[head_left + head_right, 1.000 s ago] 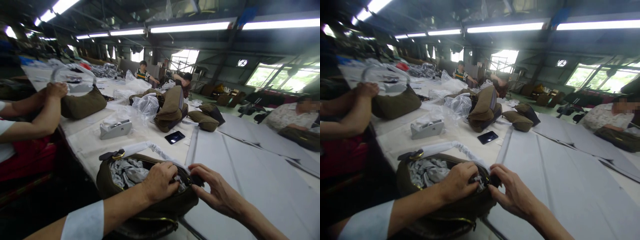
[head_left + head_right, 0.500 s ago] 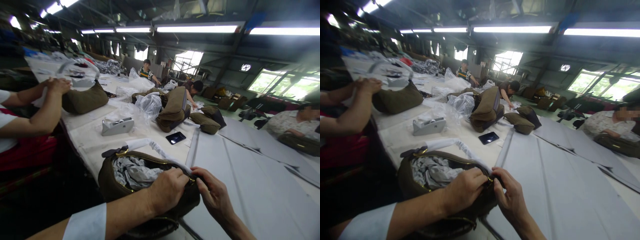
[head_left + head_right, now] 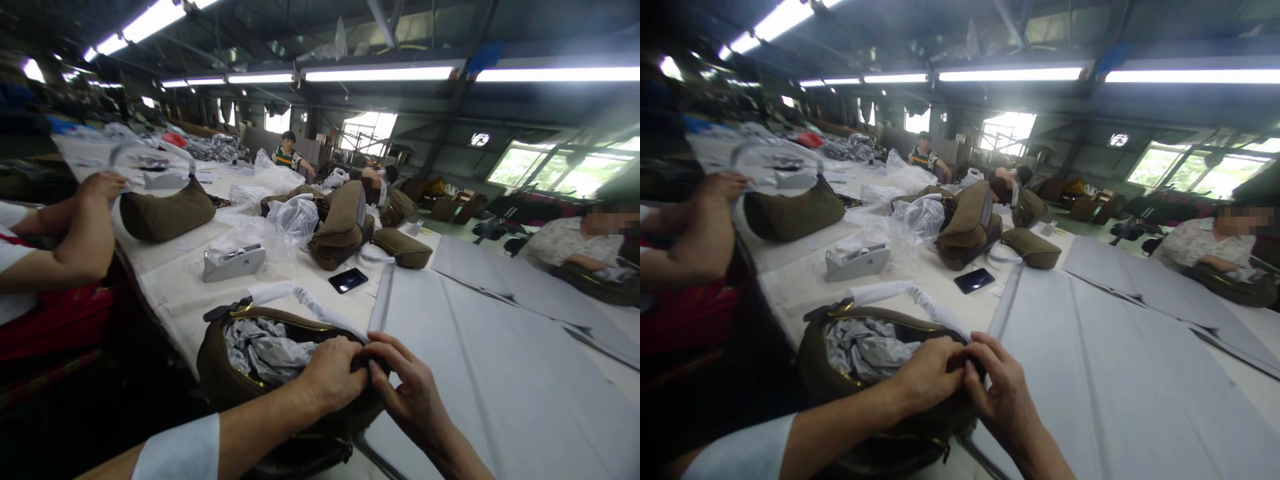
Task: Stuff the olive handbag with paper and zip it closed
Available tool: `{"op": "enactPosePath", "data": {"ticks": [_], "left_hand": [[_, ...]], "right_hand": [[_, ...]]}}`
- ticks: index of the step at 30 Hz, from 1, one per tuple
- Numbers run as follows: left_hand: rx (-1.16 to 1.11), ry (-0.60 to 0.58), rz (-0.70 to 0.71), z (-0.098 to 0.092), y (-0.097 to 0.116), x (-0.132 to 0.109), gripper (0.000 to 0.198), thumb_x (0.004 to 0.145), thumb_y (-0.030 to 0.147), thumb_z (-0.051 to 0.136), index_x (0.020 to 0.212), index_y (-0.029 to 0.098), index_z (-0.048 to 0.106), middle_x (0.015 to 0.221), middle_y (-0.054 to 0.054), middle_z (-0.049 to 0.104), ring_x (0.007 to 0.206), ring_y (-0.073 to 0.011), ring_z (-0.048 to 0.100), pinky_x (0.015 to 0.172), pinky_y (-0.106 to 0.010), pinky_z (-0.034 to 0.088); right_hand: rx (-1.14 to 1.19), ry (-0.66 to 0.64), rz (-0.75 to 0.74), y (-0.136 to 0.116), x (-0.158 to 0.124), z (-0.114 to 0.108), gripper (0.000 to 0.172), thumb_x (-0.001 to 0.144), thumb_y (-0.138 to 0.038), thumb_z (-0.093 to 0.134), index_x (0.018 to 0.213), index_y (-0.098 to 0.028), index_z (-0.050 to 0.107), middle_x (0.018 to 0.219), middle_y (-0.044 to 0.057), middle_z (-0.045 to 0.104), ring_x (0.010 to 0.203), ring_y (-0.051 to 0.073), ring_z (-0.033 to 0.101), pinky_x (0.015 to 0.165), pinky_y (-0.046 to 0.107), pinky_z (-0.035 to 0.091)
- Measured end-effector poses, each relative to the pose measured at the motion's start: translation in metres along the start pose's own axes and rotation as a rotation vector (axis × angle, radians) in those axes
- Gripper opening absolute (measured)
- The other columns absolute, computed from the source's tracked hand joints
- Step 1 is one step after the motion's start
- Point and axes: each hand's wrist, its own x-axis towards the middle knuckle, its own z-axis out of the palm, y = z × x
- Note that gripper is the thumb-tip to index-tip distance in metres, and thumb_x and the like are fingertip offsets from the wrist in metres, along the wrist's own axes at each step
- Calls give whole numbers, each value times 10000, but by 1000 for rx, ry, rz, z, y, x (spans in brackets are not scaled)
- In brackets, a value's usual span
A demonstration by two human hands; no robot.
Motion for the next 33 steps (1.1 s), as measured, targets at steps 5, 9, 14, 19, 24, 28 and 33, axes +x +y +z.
{"op": "enactPosePath", "data": {"ticks": [5,9,14,19,24,28,33], "left_hand": [[68,-2,-55,5,2,5,239,800,258,460,936,211,651,933,-71,700,924,-255,638,772,-343,436],[22,57,-60,10,-1,4,190,846,284,423,844,199,593,765,-24,654,744,-194,614,654,-279,407],[104,189,90,10,-8,-4,158,844,298,425,780,192,524,820,-35,565,760,-185,547,701,-296,411],[-26,-90,92,-2,-5,-3,190,872,290,384,804,180,523,829,-26,614,788,-180,557,715,-277,413],[-370,-325,42,-16,-5,2,410,885,508,367,750,149,512,704,1,516,654,-131,436,625,-240,372],[-423,-324,76,-20,-6,-6,329,874,439,432,804,145,564,735,-4,522,679,-130,439,651,-234,381],[-483,-219,37,-16,-12,-16,212,849,336,460,787,144,525,735,1,517,687,-127,475,650,-237,420]], "right_hand": [[-66,28,-87,-4,-2,-4,274,756,-123,487,974,-172,644,1065,118,616,972,200,610,829,306,536],[-13,105,-65,0,-8,1,289,757,-115,469,982,-178,638,1072,113,596,969,193,597,826,296,530],[71,183,-9,3,-15,9,291,754,-146,464,1014,-177,590,1043,98,579,942,177,580,818,279,519],[-220,-220,-48,5,-4,-9,237,767,-320,568,960,-182,568,1000,69,583,928,204,540,790,314,509],[-486,-504,-150,0,21,-25,471,651,-544,709,906,-172,574,907,55,607,888,235,543,880,443,453],[-597,-654,-154,-15,39,-24,372,682,-426,709,905,-135,647,1021,131,598,1094,315,480,1022,561,289],[-452,-758,-128,-18,43,-26,133,789,-269,600,854,-159,634,912,64,628,907,210,556,907,412,400]]}}
